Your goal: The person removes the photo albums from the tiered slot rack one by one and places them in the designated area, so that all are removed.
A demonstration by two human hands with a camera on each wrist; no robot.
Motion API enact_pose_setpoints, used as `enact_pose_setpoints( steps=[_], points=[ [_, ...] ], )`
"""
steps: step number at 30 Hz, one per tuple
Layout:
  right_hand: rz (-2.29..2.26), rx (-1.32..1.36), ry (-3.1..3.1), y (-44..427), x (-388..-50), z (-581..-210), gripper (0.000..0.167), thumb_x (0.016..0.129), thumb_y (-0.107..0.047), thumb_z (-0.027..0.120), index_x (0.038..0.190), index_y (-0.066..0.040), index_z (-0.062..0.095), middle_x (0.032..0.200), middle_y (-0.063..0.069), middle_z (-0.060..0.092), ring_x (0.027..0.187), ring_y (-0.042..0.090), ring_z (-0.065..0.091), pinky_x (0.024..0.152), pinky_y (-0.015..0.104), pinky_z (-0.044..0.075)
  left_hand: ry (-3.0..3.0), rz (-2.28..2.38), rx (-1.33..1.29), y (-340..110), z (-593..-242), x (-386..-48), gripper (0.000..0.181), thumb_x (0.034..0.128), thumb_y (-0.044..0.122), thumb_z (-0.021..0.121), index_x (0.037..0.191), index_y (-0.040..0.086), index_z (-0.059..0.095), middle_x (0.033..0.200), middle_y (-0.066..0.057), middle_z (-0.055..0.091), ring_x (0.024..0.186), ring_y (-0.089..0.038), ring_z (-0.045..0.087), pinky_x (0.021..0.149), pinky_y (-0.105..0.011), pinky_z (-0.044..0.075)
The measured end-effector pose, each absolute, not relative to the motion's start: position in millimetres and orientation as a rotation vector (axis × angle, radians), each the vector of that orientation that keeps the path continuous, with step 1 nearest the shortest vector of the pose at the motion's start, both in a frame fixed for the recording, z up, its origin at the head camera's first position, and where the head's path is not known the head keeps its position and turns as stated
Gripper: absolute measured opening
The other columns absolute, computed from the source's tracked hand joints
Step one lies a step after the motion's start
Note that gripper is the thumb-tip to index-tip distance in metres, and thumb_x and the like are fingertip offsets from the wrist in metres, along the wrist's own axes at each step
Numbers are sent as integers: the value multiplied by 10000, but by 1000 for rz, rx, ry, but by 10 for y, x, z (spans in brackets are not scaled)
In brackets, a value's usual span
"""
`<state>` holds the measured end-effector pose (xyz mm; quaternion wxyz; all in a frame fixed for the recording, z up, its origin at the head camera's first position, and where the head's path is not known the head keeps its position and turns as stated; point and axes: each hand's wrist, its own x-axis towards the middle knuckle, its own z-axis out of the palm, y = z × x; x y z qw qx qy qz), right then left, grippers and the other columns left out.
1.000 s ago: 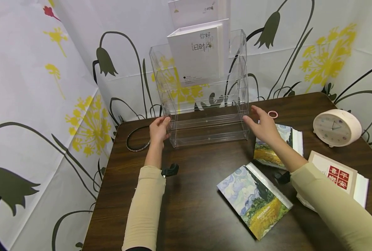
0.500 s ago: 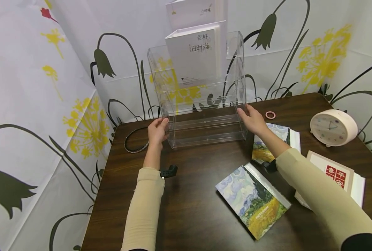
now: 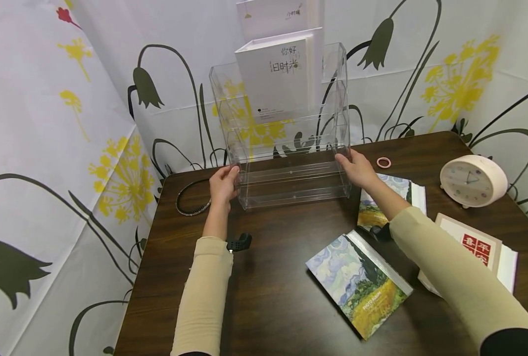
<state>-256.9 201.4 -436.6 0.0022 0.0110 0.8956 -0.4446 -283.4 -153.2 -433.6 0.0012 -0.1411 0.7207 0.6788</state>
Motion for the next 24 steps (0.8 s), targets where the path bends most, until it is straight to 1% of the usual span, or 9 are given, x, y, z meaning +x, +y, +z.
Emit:
enact_pose_setpoints(
  steps=[3,6,12,17,21,24],
  points=[
    [-1372,38,2808,2004,-2564,-4347,547,1065,-347,411,1387,95,425,1376,327,469,1297,462,419,1086,558,308,2265,2131,-449,-1537,-4335,-2833,404,958,306,659,1284,74,606,1126,-19,609,1107,-231,567,923,-484,507],
    [-1358,51,2803,1998,-2556,-4324,563,1066,-351,408,1404,99,406,1389,329,454,1305,466,409,1088,563,305,2263,2122,-436,-1544,-4333,-2832,420,955,314,662,1295,75,600,1143,-25,606,1104,-225,564,919,-471,512],
    [-1316,54,2800,1991,-2551,-4283,593,1067,-364,397,1416,115,378,1379,343,453,1292,481,414,1077,573,314,2234,2099,-378,-1593,-4335,-2835,462,955,337,658,1324,71,577,1263,-84,589,1167,-262,559,955,-491,491],
    [-1295,58,2793,1992,-2556,-4290,605,1066,-376,393,1420,114,370,1372,341,462,1283,480,426,1071,574,323,2236,2050,-330,-1655,-4334,-2827,493,951,355,658,1349,80,565,1323,-99,567,1213,-269,555,942,-457,508],
    [-1293,49,2808,1998,-2567,-4310,574,1066,-359,401,1391,114,406,1352,344,479,1268,483,440,1063,575,332,2277,2062,-304,-1695,-4305,-2805,509,953,361,654,1367,83,555,1325,-120,565,1219,-302,552,928,-467,514],
    [-1291,52,2810,2001,-2572,-4316,576,1066,-347,408,1402,121,392,1360,347,470,1273,484,435,1066,573,329,2354,2136,-316,-1726,-4241,-2804,481,968,353,632,1356,77,565,1304,-143,574,1190,-309,555,908,-474,524]
  ],
)
